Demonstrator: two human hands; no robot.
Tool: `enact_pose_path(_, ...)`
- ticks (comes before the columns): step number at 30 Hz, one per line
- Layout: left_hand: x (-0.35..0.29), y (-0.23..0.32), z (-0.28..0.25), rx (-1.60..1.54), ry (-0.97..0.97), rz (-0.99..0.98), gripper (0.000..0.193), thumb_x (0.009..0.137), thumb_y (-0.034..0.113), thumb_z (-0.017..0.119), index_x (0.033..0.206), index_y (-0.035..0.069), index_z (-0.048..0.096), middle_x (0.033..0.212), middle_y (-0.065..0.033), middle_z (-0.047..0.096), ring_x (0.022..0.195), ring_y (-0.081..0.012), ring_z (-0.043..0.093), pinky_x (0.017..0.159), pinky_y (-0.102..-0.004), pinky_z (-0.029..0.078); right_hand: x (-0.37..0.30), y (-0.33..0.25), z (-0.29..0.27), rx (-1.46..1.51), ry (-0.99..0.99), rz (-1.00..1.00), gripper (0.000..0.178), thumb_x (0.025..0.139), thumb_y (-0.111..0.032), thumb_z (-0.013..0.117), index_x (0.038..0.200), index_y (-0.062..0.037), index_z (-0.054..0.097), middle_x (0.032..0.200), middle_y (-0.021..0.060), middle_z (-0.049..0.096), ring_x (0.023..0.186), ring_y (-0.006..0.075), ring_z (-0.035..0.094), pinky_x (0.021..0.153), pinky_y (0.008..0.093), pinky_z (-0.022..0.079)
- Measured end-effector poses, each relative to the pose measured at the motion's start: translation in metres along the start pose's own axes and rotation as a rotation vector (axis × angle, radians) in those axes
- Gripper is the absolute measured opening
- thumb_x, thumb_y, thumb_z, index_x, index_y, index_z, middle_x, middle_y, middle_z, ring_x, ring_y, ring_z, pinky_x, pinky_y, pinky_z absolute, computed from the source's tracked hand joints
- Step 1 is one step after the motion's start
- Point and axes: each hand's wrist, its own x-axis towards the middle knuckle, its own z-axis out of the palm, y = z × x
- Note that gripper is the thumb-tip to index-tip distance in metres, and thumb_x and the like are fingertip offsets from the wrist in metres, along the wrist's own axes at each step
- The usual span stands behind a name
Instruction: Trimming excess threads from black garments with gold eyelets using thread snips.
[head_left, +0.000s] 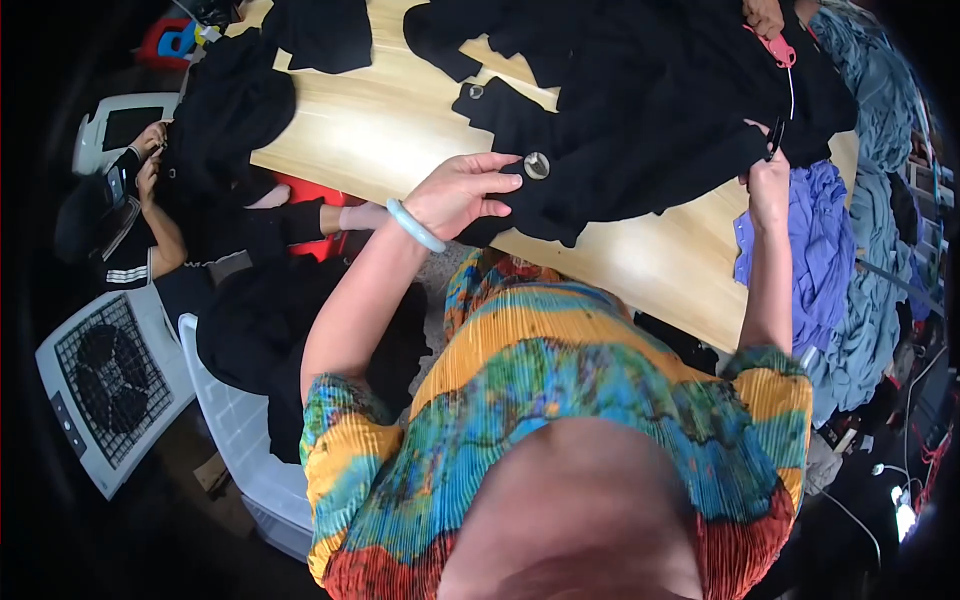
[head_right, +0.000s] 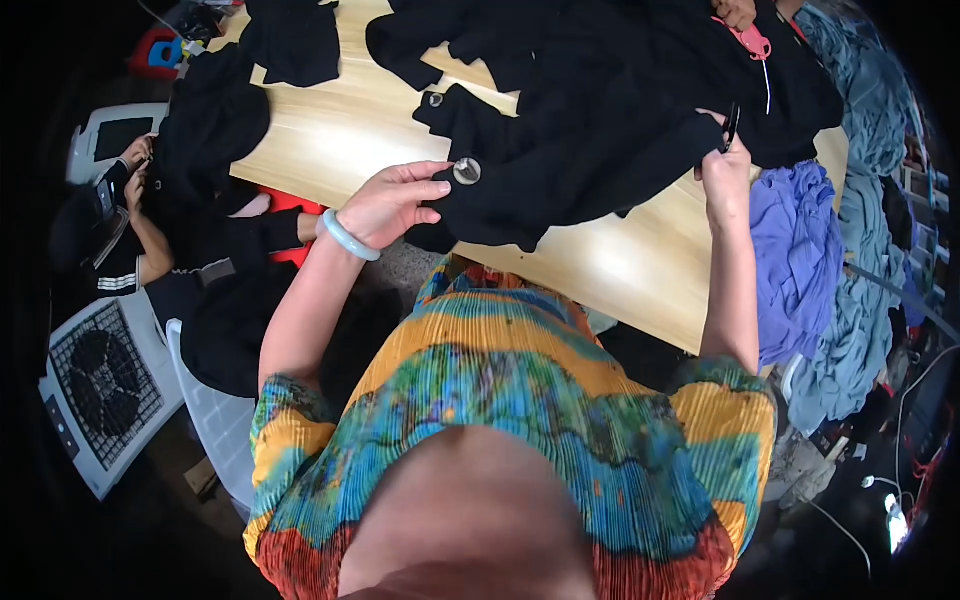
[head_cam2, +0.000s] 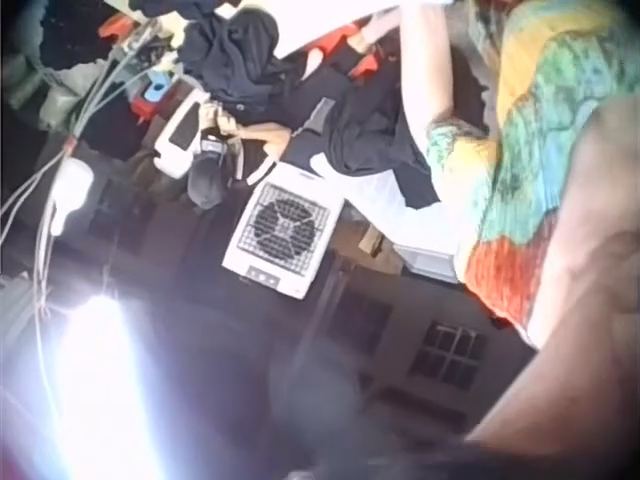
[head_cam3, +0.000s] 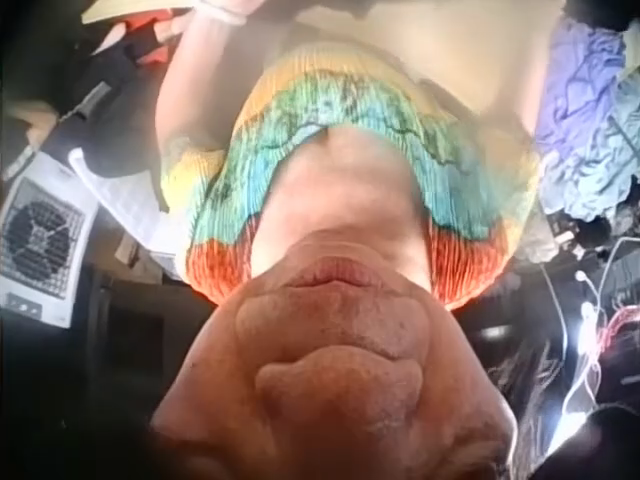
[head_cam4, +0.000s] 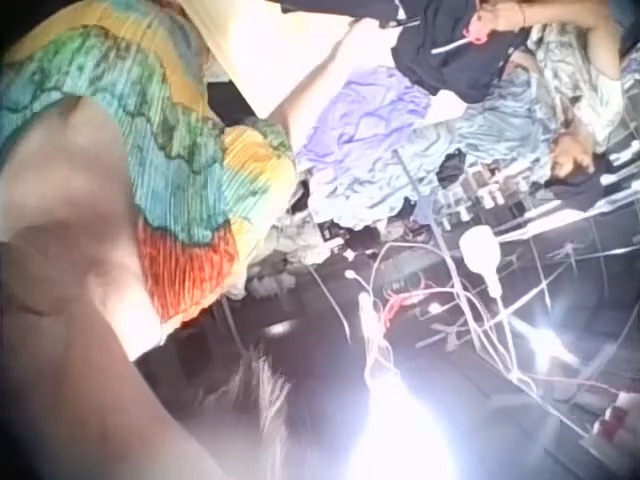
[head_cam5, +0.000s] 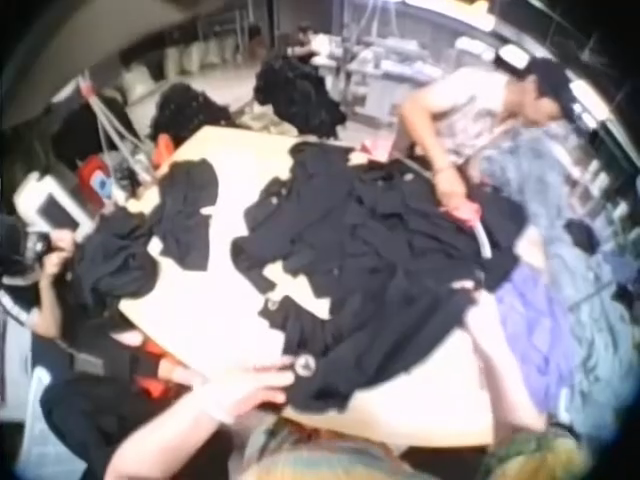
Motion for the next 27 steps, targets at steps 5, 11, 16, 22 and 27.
enact_pose_path(5,-0.007,0.020,-0.004,-0.223,-0.163,0.099,0.022,0.076,0.002,0.057,0.098,0.002,0.055,0.082,-0.0043,0.059,0.068,-0.0103,0.057,0.057,-0.0219,0.049,-0.010,-0.004,-0.005,-0.392,-0.075,-0.418,0.027,0.078,-0.005,0.051,0.104,-0.0074,0.055,0.081,0.0005,0.057,0.070,0.0101,0.053,0.066,0.0211,0.043)
enact_pose_path(11,-0.014,0.031,0.008,-0.491,-0.478,0.234,0.019,0.081,-0.001,0.046,0.096,0.005,0.055,0.091,-0.0039,0.059,0.077,-0.0130,0.059,0.066,-0.0281,0.052,-0.063,-0.061,0.054,-0.296,-0.111,-0.356,0.034,0.075,-0.004,0.056,0.109,-0.0064,0.052,0.069,-0.0069,0.048,0.051,-0.0002,0.030,0.048,0.0147,0.027)
enact_pose_path(16,-0.016,0.030,0.024,-0.462,-0.435,0.225,0.021,0.081,0.000,0.046,0.101,0.004,0.052,0.098,-0.0046,0.055,0.088,-0.0137,0.054,0.075,-0.0321,0.048,-0.093,-0.111,0.109,-0.078,-0.303,-0.549,0.037,0.069,-0.011,0.067,0.103,-0.0015,0.055,0.101,0.0089,0.055,0.090,0.0152,0.054,0.076,0.0240,0.042)
enact_pose_path(22,-0.023,0.045,0.067,-0.363,-0.482,0.333,0.015,0.082,0.006,0.047,0.096,0.004,0.052,0.094,-0.0042,0.054,0.088,-0.0146,0.053,0.078,-0.0345,0.046,-0.088,-0.116,0.101,0.090,-0.250,-0.489,0.027,0.070,-0.004,0.064,0.096,-0.0008,0.058,0.088,0.0051,0.058,0.073,0.0069,0.052,0.060,0.0171,0.039)
enact_pose_path(27,-0.034,0.072,0.114,-0.079,-0.483,0.465,0.012,0.085,0.014,0.047,0.092,0.006,0.053,0.091,-0.0030,0.054,0.086,-0.0108,0.053,0.075,-0.0301,0.048,-0.082,-0.146,0.061,0.008,-0.128,-0.750,0.028,0.066,-0.001,0.066,0.093,-0.0004,0.059,0.084,0.0068,0.058,0.074,0.0115,0.057,0.064,0.0218,0.046)
